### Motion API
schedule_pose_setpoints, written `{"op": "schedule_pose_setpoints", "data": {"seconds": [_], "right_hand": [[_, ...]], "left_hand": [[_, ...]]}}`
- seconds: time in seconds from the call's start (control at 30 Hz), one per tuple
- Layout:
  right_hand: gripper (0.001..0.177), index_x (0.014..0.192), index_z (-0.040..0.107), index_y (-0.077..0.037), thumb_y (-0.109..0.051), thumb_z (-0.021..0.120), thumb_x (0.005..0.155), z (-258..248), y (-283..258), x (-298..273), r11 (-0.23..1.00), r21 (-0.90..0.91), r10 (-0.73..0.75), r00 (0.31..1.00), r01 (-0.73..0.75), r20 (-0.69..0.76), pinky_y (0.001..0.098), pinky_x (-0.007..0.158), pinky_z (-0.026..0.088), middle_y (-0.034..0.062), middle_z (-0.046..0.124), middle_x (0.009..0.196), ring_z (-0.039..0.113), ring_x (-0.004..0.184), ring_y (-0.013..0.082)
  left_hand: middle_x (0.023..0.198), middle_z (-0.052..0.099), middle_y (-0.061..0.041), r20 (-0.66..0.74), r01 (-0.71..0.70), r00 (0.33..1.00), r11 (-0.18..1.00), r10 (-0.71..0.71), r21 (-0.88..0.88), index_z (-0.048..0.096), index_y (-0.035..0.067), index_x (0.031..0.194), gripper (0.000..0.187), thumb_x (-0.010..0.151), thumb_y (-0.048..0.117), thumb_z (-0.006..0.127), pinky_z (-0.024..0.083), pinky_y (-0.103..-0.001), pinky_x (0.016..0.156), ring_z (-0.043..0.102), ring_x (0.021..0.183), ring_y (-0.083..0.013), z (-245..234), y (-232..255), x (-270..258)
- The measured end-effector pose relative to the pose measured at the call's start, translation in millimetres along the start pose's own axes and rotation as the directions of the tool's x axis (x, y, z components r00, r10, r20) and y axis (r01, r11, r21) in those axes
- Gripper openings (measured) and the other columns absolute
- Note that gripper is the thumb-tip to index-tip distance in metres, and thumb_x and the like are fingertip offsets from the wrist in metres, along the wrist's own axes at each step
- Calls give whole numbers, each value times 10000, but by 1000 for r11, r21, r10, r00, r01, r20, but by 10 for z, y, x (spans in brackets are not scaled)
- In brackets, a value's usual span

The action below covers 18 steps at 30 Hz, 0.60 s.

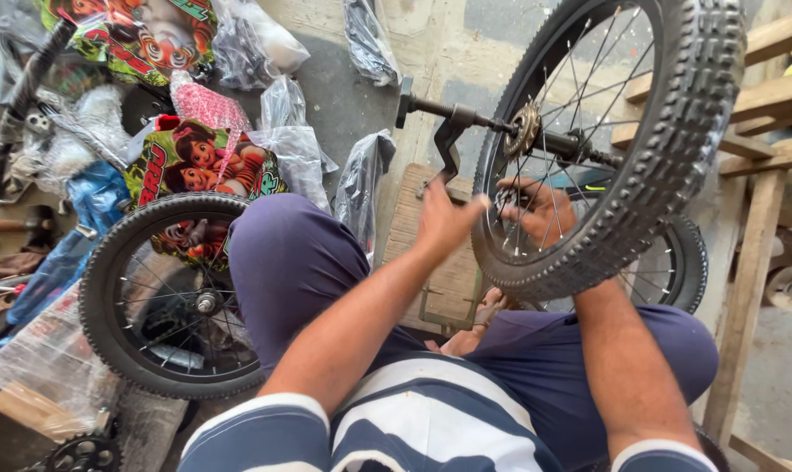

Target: The person sits on the floor and uses a spoke wrench to tighten the nipples on a bicycle wheel mounted in a truing stand. They repeatedly rotate the wheel to check alignment and continue adjusting the spokes.

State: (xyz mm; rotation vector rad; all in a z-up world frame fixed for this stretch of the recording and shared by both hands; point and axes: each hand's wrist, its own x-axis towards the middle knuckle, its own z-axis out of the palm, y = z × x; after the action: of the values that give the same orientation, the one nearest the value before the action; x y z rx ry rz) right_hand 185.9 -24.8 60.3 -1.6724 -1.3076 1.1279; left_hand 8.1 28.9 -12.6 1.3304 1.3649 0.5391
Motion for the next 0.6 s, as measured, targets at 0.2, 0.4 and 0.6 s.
{"op": "schedule_pose_setpoints", "data": {"seconds": [0.2, 0.4, 0.6], "right_hand": [[201, 1035, 665, -27, -201, 632, 940, -301, 189, 116, 813, 575, 274, 931, -90, -242, 364, 802, 612, 98, 732, 938, 727, 892, 230], [183, 1140, 668, -52, -55, 623, 962, -232, -293, -613, 679, 719, 118, 944, 149, -307, 267, 653, 564, 64, 727, 972, 660, 793, 141], [332, 1236, 650, -33, -286, 686, 1024, -372, -1002, -1044, 857, 429, -82, 897, 286, -434, 198, 536, 526, 63, 720, 993, 666, 699, 76]], "left_hand": [[1181, 663, -162, -129, -36, 991, 996, 26, -76, 609, 39, 1248, 776, 622, 333, 961, 516, -399, 923, 636, 1085, -282, 42, -130, 743], [756, 721, -8, 17, -139, 989, 967, 146, -215, 758, 76, 874, 384, 639, 299, 963, 543, -331, 678, 666, 709, -137, 138, -269, 1021], [668, 658, -11, 16, -152, 987, 963, 159, -225, 701, 53, 745, 359, 677, 279, 972, 502, -331, 593, 584, 625, -120, 223, -322, 1087]]}}
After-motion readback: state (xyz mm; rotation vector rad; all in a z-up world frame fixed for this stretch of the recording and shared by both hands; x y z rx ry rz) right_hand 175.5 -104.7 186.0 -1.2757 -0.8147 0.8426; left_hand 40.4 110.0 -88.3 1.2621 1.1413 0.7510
